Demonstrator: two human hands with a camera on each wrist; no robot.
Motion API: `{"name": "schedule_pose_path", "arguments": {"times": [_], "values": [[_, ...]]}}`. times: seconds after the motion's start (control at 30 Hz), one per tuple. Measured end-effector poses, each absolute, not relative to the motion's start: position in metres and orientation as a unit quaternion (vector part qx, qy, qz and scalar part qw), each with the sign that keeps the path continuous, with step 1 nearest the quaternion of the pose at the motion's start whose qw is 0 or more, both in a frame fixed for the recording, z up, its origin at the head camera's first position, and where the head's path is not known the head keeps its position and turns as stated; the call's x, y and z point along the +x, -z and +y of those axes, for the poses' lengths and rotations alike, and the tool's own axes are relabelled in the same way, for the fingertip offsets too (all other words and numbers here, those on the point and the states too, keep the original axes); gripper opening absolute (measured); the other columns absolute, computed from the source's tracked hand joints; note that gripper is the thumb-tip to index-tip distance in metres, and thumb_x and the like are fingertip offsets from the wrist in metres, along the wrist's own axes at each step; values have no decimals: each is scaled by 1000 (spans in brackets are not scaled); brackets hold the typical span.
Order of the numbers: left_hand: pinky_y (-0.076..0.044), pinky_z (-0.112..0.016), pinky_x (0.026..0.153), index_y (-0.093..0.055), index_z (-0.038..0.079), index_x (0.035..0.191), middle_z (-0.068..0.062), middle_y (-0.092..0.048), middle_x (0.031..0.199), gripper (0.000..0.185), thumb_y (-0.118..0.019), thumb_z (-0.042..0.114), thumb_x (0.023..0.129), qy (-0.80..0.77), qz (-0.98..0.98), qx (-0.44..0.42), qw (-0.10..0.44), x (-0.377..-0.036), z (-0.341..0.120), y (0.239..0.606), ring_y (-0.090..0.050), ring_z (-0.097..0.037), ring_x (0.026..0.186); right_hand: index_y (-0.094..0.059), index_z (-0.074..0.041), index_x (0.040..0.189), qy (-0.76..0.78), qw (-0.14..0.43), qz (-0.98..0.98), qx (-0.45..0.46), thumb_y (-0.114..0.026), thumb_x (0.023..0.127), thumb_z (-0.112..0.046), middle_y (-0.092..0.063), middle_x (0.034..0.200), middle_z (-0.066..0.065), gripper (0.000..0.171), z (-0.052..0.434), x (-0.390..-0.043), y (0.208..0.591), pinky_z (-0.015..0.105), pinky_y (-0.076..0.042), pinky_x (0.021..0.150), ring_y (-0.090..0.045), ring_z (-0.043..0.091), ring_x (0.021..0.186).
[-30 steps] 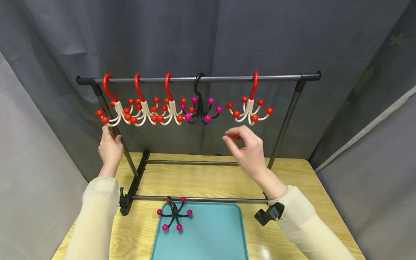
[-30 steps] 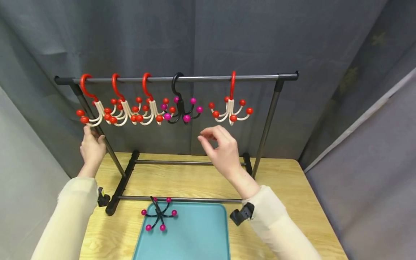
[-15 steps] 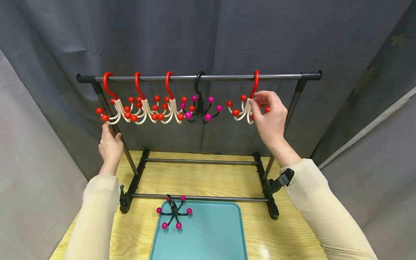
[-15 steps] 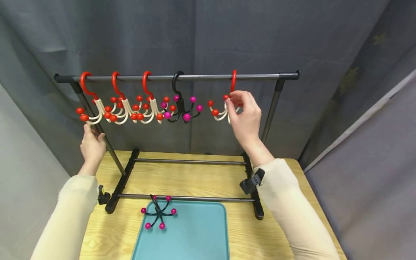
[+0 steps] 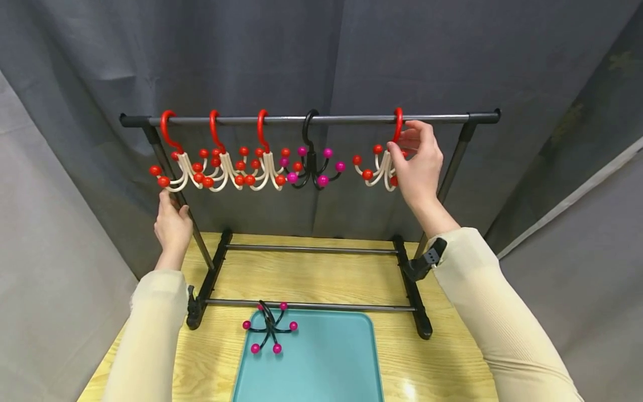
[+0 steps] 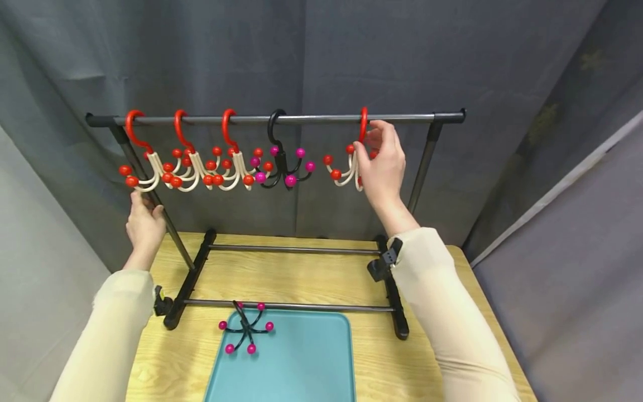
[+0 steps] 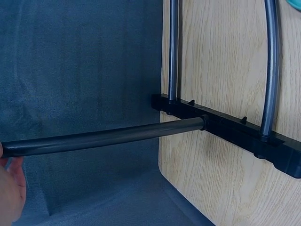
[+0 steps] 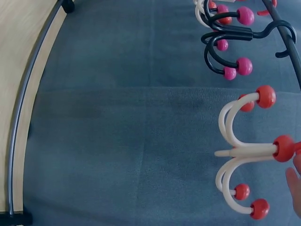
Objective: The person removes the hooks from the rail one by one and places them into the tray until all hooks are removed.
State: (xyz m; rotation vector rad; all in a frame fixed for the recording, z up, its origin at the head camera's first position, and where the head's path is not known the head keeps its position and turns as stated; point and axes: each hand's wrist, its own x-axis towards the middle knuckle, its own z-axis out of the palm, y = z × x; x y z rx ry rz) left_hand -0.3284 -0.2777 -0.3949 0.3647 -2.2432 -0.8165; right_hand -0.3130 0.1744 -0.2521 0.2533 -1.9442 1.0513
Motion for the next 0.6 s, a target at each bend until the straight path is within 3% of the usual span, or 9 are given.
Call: {"name": "schedule_pose_path", "arguments": {"times": [0.23,0.6], "values": [[-36,-58,71,-35,15,128,-13,-54,106,41,-51,13,90,314,-867,133,363,-329,-278,396,-54,-44,88,-56,-7,113,-456,420,-780,85,-64,83,-12,-65,98,8,32,178,-314,251,30,-51,81,-65,15,87],[-37,-58,71,-35,15,127,-13,-54,106,40,-51,14,90,312,-869,134,360,-328,-279,395,-54,-45,88,-58,-7,108,-479,394,-780,79,-64,83,-11,-67,98,7,27,182,-319,246,16,-47,75,-60,1,78]]}}
